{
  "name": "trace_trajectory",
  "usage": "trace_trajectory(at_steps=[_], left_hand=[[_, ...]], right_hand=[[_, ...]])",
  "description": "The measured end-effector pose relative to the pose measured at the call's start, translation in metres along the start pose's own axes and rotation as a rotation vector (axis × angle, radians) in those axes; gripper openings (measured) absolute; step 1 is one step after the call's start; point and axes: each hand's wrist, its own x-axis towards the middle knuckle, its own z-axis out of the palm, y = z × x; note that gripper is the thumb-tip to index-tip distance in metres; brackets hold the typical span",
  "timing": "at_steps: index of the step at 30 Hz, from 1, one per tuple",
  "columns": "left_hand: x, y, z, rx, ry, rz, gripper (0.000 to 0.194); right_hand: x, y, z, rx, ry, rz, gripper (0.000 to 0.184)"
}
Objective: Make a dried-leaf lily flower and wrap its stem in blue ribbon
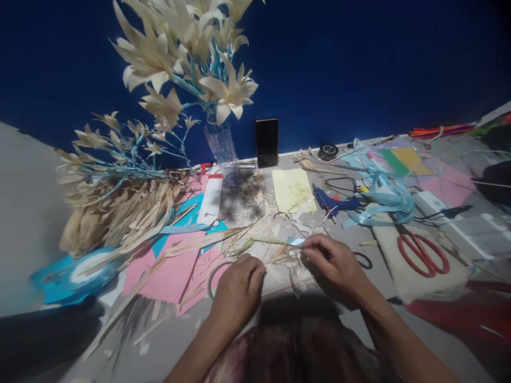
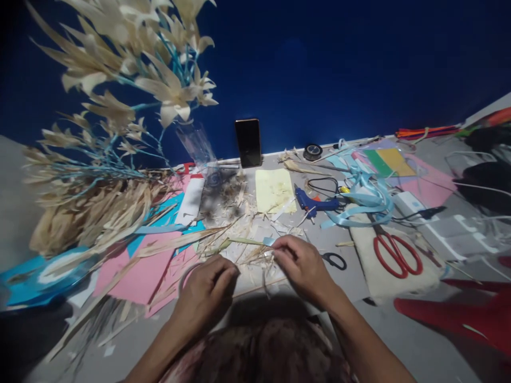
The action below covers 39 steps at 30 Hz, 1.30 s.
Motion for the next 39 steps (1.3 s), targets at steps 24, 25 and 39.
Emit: trace_trajectory(at_steps=[24, 25, 39], left_hand=[[0.019, 0.010, -0.006, 0.136, -0.026, -0.060, 0.019], [0.019, 0.011, -0.008, 0.096, -0.029, -0.079, 0.020], [0.014, -0.002, -0.021, -0.206, -0.004, -0.211, 0.023]], right_hand=[[0.003, 0.024, -0.009, 0.013, 0.121, -0.021, 0.015], [0.003, 0.022, -0.005, 0.024, 0.140, -0.042, 0.015], [0.019, 0.001, 0.024, -0.332, -0.132, -0.089, 0.018]])
